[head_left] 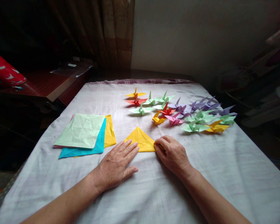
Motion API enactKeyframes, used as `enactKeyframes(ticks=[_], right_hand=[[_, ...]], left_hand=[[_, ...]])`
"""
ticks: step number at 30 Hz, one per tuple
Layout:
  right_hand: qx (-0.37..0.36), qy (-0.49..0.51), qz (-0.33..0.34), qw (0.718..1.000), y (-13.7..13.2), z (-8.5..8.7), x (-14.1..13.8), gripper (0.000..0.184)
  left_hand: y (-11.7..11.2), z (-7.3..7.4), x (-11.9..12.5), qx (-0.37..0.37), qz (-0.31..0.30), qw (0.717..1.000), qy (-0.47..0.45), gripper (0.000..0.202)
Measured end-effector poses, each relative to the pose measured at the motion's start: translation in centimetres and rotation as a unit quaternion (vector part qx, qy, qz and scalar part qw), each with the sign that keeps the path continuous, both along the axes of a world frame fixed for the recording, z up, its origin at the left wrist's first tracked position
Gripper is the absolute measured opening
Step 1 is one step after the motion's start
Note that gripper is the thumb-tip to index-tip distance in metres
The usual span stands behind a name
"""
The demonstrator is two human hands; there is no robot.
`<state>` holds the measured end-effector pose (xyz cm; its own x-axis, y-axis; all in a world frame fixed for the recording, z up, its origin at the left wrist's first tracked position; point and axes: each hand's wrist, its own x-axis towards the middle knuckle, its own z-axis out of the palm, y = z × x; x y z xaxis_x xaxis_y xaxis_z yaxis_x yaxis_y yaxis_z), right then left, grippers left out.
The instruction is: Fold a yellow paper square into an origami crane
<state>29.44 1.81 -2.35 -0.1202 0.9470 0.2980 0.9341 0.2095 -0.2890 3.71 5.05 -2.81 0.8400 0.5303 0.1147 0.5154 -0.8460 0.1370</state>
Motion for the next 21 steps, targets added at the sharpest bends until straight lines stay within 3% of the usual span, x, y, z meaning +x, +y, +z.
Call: enactKeyframes(ticks=[6,12,21], right_hand=[[0.008,-0.06,-0.036,0.997,0.4,0.8,-1.6,0.026],[0.02,-0.031,-0.054,0.998,0.7,0.2,-3.1,0.035],[-0.001,-0.001,-0.101,0.995,-1.0,-1.0,1.3,0.033]], left_hand=[[0.0,0.2,0.1,0.003,-0.001,1.0,-0.002,0.056],[0.0,0.3,0.2,0.02,-0.008,1.0,-0.004,0.058],[0.0,0.2,0.1,0.011,-0.002,1.0,-0.008,0.056]])
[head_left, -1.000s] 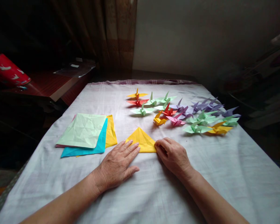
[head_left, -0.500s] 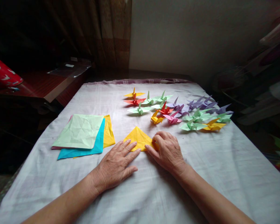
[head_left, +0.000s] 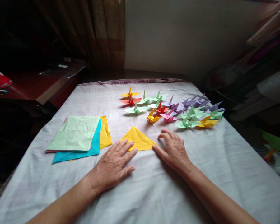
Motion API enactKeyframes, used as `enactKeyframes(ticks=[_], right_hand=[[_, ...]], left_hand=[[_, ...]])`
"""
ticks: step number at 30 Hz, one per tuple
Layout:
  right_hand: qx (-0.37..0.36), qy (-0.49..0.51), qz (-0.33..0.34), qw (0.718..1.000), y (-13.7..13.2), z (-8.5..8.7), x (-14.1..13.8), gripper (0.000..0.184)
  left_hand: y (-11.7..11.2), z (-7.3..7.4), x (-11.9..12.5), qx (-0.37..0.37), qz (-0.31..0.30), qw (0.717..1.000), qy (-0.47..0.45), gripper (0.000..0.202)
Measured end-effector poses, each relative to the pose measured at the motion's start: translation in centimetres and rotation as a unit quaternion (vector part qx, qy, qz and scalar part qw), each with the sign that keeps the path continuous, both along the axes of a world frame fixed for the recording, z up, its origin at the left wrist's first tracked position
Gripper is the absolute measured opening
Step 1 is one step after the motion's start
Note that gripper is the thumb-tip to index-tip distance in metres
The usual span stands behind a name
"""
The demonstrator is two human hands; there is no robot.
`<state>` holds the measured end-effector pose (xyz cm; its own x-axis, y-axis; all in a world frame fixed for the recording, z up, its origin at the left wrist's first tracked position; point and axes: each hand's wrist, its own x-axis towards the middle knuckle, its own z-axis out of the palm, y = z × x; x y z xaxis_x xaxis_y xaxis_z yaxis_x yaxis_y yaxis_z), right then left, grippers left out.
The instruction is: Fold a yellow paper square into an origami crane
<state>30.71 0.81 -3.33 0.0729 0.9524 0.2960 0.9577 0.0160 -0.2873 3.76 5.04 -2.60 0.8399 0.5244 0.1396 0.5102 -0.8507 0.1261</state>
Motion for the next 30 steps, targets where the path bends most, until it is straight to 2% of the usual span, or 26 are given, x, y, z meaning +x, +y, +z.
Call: enactKeyframes(ticks=[8,16,25,30], right_hand=[[0.0,0.023,-0.013,1.0,-0.4,-0.7,0.5,0.027],[0.007,0.024,-0.013,1.0,-0.4,-0.9,0.6,0.024],[-0.001,0.043,-0.005,0.999,-0.4,-0.9,1.2,0.021],[-0.002,0.049,0.003,0.999,-0.4,-1.1,1.5,0.02]], left_hand=[[0.5,0.0,-1.4,-0.01,-0.014,1.0,0.015,0.053],[0.5,0.9,-5.1,0.053,-0.022,0.998,0.03,0.054],[0.6,1.1,-8.2,0.1,0.007,0.993,0.058,0.051],[0.8,1.9,-8.9,0.097,0.017,0.994,0.04,0.043]])
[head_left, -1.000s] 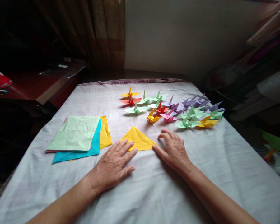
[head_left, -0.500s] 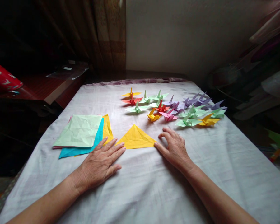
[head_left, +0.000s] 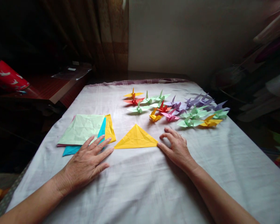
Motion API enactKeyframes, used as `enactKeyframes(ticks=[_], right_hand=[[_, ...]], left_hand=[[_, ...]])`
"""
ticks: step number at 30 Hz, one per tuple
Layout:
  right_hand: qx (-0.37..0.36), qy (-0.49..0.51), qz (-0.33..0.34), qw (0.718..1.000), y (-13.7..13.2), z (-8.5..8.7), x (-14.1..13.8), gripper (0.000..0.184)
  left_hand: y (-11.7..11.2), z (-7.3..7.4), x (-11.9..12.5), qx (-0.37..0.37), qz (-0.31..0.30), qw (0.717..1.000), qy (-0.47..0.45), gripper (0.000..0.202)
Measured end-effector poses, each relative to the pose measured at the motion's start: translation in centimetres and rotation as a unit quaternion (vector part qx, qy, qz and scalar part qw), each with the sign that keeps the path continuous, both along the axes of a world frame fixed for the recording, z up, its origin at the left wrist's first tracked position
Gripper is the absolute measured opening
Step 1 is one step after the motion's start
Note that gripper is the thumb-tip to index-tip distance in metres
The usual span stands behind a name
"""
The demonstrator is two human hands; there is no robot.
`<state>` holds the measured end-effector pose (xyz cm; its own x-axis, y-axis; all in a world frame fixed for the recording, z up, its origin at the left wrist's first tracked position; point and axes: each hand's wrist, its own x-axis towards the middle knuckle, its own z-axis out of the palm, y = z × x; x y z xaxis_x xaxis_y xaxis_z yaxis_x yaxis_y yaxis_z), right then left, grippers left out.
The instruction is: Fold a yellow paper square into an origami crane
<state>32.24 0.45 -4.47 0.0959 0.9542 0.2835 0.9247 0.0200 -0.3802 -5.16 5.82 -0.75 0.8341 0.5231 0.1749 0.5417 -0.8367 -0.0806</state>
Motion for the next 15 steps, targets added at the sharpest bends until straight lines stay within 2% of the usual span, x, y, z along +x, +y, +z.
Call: enactKeyframes(ticks=[4,9,12,15], right_hand=[[0.006,0.003,0.0,1.0,0.0,-0.1,0.0,0.021],[0.023,0.002,0.003,1.0,-0.1,-0.1,-0.3,0.022],[0.032,-0.008,0.017,0.999,-0.3,-0.1,-0.3,0.024],[0.038,-0.019,0.042,0.998,-0.4,-0.1,-0.3,0.027]], left_hand=[[0.5,0.8,1.4,-0.021,0.009,0.999,-0.038,0.036],[1.5,0.7,5.5,-0.019,0.072,0.991,-0.108,0.035],[1.9,0.1,7.9,-0.031,0.089,0.987,-0.128,0.049],[1.8,-0.5,9.1,-0.051,0.084,0.984,-0.151,0.059]])
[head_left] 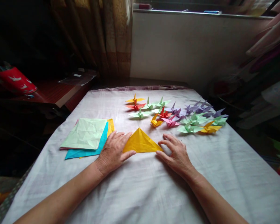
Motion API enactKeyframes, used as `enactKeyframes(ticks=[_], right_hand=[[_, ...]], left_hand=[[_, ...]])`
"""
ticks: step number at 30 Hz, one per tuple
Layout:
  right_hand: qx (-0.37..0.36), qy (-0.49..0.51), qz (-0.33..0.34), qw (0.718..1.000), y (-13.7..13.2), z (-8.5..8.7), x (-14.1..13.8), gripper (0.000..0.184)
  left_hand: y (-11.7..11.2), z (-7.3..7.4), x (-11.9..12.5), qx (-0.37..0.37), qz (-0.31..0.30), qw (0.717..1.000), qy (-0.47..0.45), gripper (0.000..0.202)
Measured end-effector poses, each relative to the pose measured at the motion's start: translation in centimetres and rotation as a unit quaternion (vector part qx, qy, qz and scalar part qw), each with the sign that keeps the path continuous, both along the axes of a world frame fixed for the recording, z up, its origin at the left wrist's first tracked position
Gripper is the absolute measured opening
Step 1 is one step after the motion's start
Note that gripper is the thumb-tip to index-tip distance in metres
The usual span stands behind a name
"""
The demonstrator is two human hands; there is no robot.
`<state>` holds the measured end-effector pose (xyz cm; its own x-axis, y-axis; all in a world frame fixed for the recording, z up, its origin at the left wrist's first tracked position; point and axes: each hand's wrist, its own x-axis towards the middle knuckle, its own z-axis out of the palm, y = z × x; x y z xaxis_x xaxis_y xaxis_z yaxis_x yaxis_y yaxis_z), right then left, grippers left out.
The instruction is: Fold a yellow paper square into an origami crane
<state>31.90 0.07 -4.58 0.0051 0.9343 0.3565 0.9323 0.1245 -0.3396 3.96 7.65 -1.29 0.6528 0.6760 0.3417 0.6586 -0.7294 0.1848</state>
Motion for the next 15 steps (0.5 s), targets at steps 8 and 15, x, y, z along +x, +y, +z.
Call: enactKeyframes(ticks=[8,15], right_hand=[[0.084,-0.014,0.079,0.993,-0.1,0.8,-0.6,0.011],[0.243,-0.051,0.133,0.96,-0.5,3.2,-2.3,0.011]], left_hand=[[-0.3,-0.5,0.3,0.009,-0.013,0.988,-0.152,0.029],[-0.4,0.7,-0.3,0.07,-0.043,0.981,-0.176,0.034]])
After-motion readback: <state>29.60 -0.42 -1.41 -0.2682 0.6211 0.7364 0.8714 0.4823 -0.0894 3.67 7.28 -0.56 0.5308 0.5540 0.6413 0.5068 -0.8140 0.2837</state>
